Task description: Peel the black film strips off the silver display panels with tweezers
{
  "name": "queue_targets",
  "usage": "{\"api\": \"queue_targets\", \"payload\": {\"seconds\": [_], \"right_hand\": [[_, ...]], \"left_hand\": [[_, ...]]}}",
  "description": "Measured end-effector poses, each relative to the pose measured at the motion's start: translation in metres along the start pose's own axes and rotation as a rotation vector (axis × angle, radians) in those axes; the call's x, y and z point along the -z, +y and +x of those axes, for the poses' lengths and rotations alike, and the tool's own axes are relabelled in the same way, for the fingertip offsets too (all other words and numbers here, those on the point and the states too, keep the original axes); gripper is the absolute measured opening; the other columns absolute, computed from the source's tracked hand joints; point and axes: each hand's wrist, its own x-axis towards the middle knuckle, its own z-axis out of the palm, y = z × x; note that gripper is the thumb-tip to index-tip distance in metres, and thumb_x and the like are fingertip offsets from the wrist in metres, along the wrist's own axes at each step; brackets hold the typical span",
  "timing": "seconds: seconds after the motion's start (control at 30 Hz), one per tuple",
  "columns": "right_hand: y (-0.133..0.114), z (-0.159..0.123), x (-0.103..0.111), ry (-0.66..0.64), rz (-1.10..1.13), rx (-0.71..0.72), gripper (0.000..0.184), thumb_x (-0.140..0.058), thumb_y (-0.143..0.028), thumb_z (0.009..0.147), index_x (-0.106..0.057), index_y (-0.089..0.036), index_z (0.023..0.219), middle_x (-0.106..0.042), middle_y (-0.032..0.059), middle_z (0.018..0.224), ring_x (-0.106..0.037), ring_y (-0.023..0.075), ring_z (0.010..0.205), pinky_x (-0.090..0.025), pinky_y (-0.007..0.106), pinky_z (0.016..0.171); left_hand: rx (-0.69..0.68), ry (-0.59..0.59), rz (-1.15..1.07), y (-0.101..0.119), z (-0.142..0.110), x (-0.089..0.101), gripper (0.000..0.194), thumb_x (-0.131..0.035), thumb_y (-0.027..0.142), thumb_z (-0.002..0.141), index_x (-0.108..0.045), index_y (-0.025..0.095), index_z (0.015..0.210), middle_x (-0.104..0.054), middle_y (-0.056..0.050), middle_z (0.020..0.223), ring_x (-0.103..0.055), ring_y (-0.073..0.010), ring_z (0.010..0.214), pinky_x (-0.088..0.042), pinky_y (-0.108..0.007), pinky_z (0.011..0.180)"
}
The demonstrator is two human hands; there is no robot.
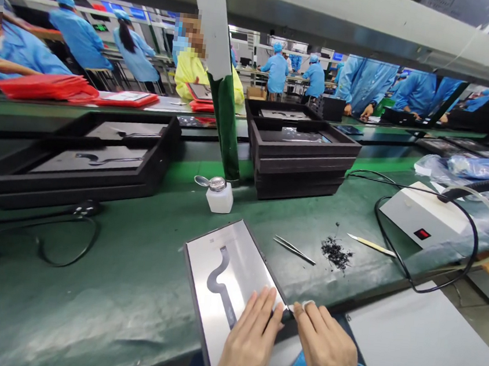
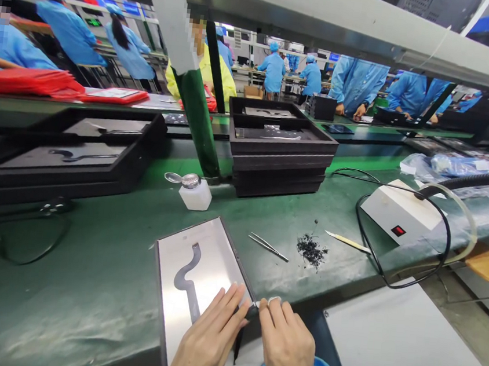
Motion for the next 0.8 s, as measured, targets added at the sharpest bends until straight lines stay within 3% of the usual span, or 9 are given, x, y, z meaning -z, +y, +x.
{"api": "queue_targets", "payload": {"seconds": [0.2,0.47,0.63,0.8], "right_hand": [[0.0052,0.006,0.002,-0.021,0.109,-0.134,0.038,-0.033,-0.021,0.108,-0.063,-0.019,0.085,-0.06,-0.0001,0.065,-0.056,0.0148,0.059,-0.038,0.028,0.058],[0.002,-0.0001,0.0021,-0.037,0.127,-0.07,0.037,-0.034,-0.017,0.107,-0.064,-0.019,0.086,-0.067,0.0014,0.072,-0.058,0.0146,0.061,-0.039,0.028,0.059],[0.0017,-0.0021,-0.0013,-0.011,0.045,-0.008,0.038,-0.031,-0.015,0.107,-0.068,-0.016,0.098,-0.073,0.0051,0.081,-0.063,0.0174,0.07,-0.042,0.03,0.064],[0.0025,0.0007,-0.0042,-0.02,0.072,-0.058,0.036,-0.032,-0.017,0.108,-0.067,-0.016,0.097,-0.069,0.0036,0.076,-0.062,0.0164,0.068,-0.041,0.029,0.063]], "left_hand": [[-0.002,-0.026,0.003,-0.0005,-0.0008,-0.0001,0.029,-0.042,0.006,0.1,-0.066,0.007,0.117,-0.07,-0.016,0.124,-0.067,-0.0291,0.116,-0.061,-0.043,0.092],[0.014,-0.012,-0.006,0.0012,0.0002,0.0006,0.028,-0.043,0.006,0.1,-0.066,0.005,0.116,-0.07,-0.018,0.122,-0.068,-0.0296,0.115,-0.061,-0.043,0.092],[0.0,-0.021,0.003,0.0005,-0.0006,0.0006,0.029,-0.042,0.007,0.1,-0.067,0.005,0.116,-0.07,-0.018,0.123,-0.067,-0.0287,0.116,-0.059,-0.042,0.095],[0.007,-0.012,0.01,0.0008,-0.0032,-0.0024,0.03,-0.043,0.005,0.099,-0.067,0.006,0.118,-0.069,-0.018,0.126,-0.067,-0.0286,0.118,-0.057,-0.042,0.098]]}}
